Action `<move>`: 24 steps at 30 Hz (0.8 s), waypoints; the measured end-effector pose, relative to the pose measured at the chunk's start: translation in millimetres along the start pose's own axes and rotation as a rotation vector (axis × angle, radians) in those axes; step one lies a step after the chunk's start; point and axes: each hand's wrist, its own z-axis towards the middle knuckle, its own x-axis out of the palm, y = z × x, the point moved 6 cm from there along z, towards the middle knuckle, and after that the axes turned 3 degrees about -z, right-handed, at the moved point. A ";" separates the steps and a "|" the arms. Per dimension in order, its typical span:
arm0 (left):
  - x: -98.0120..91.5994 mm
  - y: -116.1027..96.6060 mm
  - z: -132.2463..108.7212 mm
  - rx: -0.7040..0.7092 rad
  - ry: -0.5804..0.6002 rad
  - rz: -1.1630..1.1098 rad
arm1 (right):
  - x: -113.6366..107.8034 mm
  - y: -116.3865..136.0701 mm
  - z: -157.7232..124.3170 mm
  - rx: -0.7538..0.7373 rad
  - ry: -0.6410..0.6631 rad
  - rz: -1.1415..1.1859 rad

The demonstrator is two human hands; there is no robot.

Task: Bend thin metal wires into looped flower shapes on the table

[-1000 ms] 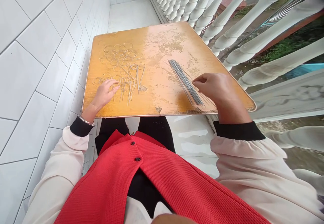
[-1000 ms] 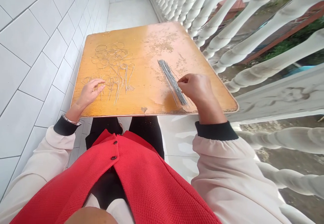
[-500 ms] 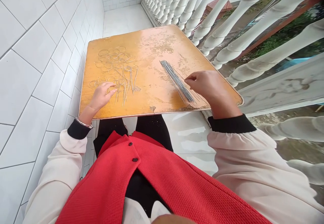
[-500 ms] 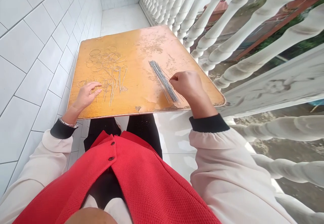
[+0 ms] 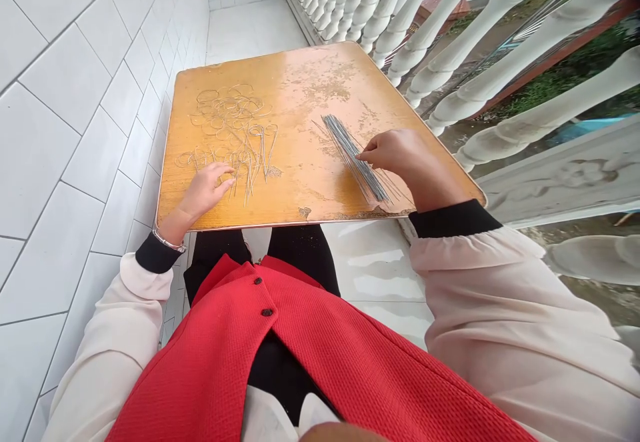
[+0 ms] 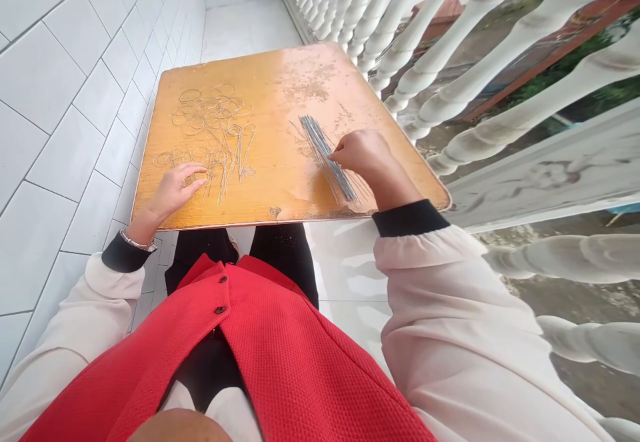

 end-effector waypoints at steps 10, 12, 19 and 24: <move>11.8 1.2 -8.6 0.013 0.017 -0.004 | -11.4 9.2 -10.7 0.053 0.094 0.056; 10.9 1.7 -9.6 0.019 0.001 -0.004 | -23.9 15.7 -26.8 0.074 0.055 0.111; -11.6 -9.4 0.8 0.134 -0.210 0.098 | -5.9 73.4 -75.5 -0.210 0.306 0.815; -17.7 -8.3 4.8 0.228 -0.162 0.261 | 40.1 125.6 -104.6 -0.406 0.656 1.100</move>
